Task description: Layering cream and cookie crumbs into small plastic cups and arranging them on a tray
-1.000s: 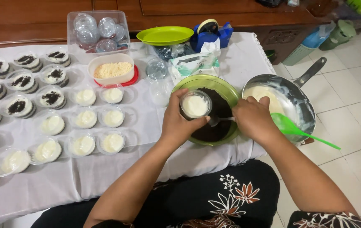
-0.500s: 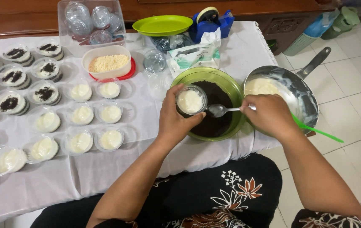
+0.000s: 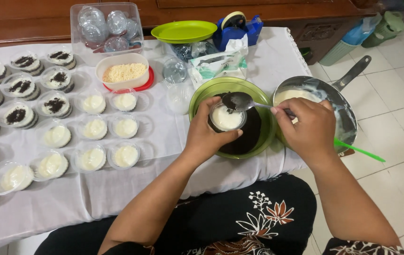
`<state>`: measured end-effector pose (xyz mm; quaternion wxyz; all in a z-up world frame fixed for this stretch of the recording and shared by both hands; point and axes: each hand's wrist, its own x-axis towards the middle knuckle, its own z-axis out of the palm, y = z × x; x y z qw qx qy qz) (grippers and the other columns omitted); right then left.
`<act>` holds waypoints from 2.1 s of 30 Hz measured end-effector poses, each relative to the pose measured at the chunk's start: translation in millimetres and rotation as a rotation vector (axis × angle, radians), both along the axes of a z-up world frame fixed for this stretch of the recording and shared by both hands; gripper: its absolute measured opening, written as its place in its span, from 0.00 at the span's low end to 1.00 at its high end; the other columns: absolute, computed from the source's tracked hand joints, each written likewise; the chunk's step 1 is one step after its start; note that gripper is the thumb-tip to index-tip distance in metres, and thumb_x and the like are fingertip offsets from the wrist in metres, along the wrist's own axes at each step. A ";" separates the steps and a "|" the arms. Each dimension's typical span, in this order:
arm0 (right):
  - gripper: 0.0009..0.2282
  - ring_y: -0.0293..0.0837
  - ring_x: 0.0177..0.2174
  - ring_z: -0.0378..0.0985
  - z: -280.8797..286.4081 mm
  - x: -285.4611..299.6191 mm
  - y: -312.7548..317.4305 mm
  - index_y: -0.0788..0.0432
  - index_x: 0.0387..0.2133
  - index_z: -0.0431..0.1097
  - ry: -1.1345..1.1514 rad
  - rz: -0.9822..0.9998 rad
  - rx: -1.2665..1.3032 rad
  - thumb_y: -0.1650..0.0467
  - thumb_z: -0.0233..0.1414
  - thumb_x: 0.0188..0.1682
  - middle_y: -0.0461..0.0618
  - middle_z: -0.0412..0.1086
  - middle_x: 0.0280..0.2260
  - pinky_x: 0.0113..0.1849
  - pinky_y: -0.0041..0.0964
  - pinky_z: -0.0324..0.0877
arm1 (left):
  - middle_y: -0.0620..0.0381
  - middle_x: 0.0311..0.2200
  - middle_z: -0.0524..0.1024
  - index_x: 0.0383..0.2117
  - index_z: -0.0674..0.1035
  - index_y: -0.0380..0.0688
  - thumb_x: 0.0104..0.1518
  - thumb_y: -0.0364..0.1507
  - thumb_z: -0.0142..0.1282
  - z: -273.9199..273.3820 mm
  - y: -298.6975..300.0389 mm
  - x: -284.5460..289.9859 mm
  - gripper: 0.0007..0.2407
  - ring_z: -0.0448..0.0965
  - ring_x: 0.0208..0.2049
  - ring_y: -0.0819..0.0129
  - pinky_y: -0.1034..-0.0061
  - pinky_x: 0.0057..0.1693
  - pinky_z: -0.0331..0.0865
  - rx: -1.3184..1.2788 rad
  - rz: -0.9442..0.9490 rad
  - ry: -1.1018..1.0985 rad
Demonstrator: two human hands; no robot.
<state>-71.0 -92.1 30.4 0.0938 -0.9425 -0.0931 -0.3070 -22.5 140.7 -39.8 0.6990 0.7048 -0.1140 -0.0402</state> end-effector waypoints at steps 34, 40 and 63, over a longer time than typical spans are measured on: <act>0.03 0.42 0.27 0.78 -7.4 -5.7 -4.7 0.50 0.31 0.76 -0.093 0.065 0.059 0.69 0.62 0.53 0.39 0.72 0.21 0.36 0.36 0.63 | 0.41 0.56 0.75 0.59 0.70 0.47 0.35 0.33 0.77 4.9 1.5 -5.3 0.38 0.67 0.64 0.40 0.50 0.68 0.59 -0.075 -0.050 0.039; 0.03 0.42 0.27 0.78 -14.7 -4.0 -6.5 0.51 0.32 0.76 -0.093 0.060 0.085 0.69 0.62 0.53 0.39 0.72 0.22 0.36 0.36 0.63 | 0.41 0.56 0.75 0.59 0.70 0.46 0.35 0.32 0.77 6.3 1.7 -4.2 0.38 0.68 0.64 0.41 0.51 0.69 0.59 -0.070 -0.055 0.018; 0.01 0.42 0.32 0.76 -40.1 -21.7 -2.9 0.51 0.32 0.77 0.034 -0.200 -0.308 0.69 0.58 0.53 0.39 0.76 0.31 0.43 0.39 0.58 | 0.46 0.55 0.76 0.63 0.63 0.39 0.37 0.29 0.71 20.1 36.0 -4.1 0.40 0.79 0.55 0.56 0.69 0.60 0.69 0.166 -0.027 -0.131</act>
